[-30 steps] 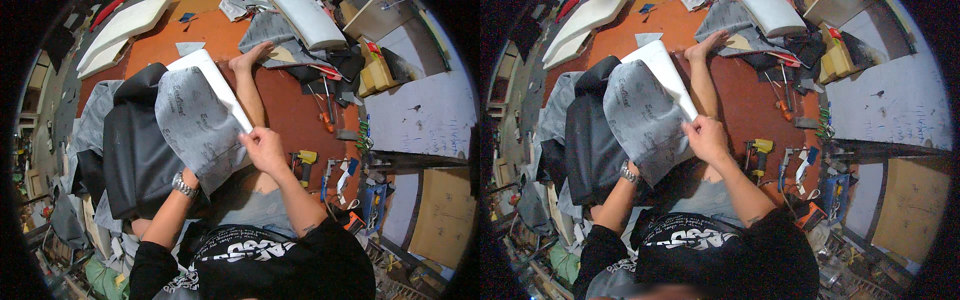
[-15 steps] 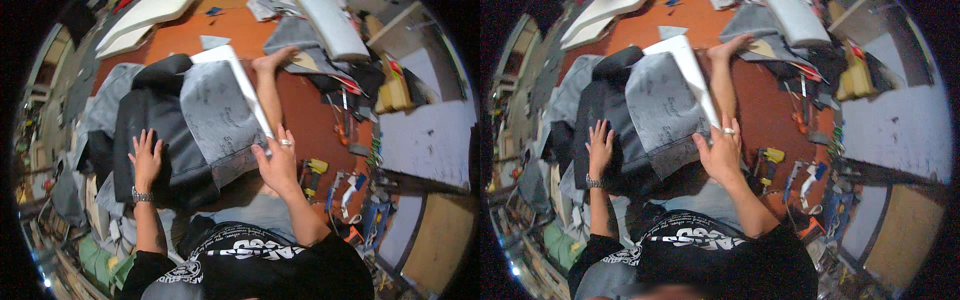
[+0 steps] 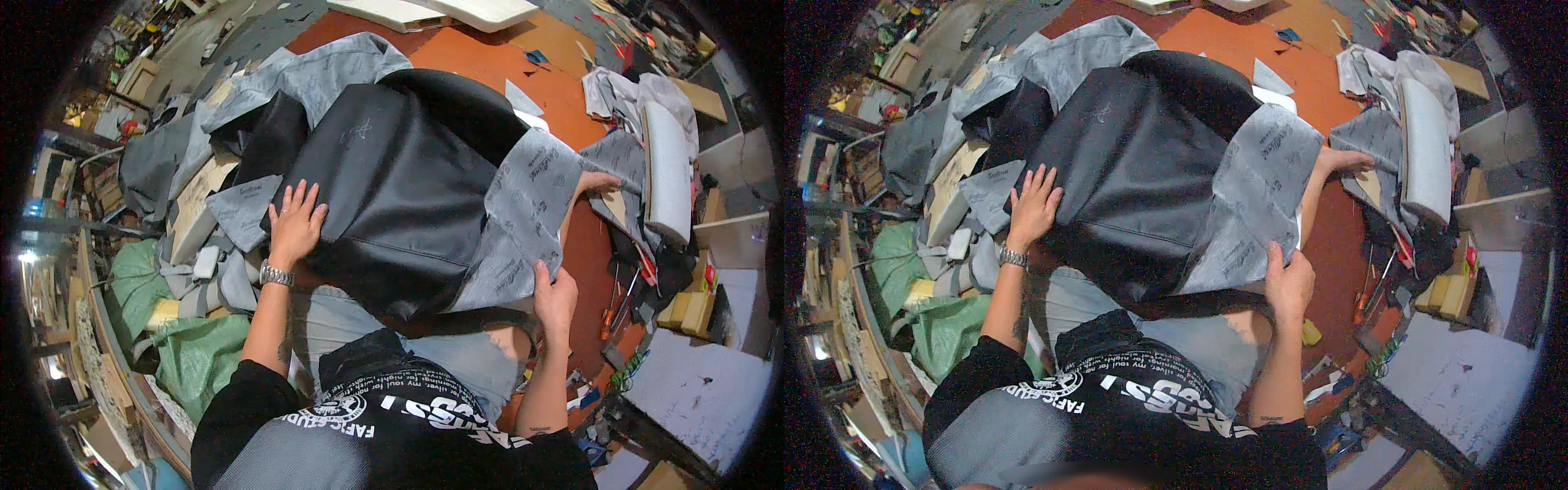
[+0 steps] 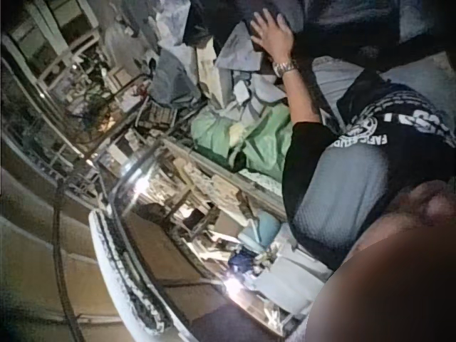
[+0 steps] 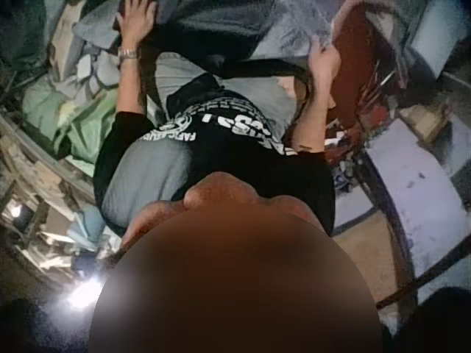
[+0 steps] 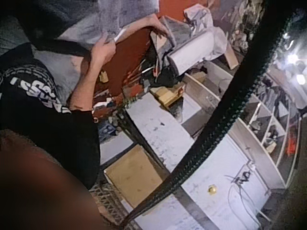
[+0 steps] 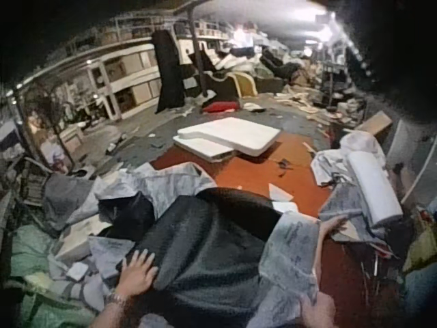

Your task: The person wraps a rectangular foam seat with black upholstery fabric, smoothing and tucking the material around the edges. They repeatedly flip the seat and use a staple gun to secure the fabric to the underside, working around all sides.

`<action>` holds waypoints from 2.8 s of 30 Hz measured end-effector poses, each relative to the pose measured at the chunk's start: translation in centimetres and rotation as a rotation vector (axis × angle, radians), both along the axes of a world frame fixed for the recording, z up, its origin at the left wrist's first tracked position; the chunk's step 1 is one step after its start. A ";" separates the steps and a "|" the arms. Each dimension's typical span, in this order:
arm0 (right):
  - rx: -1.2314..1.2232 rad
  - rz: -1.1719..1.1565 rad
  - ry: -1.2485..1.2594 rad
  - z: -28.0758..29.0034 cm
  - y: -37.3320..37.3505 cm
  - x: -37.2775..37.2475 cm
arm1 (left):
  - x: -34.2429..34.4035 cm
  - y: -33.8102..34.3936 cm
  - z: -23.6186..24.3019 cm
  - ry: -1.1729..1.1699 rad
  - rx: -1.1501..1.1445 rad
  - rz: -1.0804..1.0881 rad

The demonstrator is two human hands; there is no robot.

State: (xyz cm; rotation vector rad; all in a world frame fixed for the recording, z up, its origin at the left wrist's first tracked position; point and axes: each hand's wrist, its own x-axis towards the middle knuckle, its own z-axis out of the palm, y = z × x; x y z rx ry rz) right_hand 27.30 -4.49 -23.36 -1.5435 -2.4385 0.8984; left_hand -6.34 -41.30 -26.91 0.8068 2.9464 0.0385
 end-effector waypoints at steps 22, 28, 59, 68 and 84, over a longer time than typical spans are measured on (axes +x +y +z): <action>-0.650 -0.270 0.425 -2.8 11.0 6.9 | 15.0 30.4 -0.2 -0.446 0.041 -1.045; -0.579 -0.083 0.362 -6.4 26.1 -4.7 | 4.8 34.7 -4.5 -0.227 0.515 -0.603; 0.164 0.649 0.888 6.3 14.8 -25.2 | -4.7 41.8 -8.2 -0.323 -0.154 -0.742; -0.224 0.771 0.206 -1.5 11.7 -24.7 | -15.2 34.4 -2.9 -0.255 -0.176 -0.518; -0.052 0.325 0.301 -1.1 20.0 -37.2 | -6.0 35.2 -2.3 -0.200 0.058 -0.824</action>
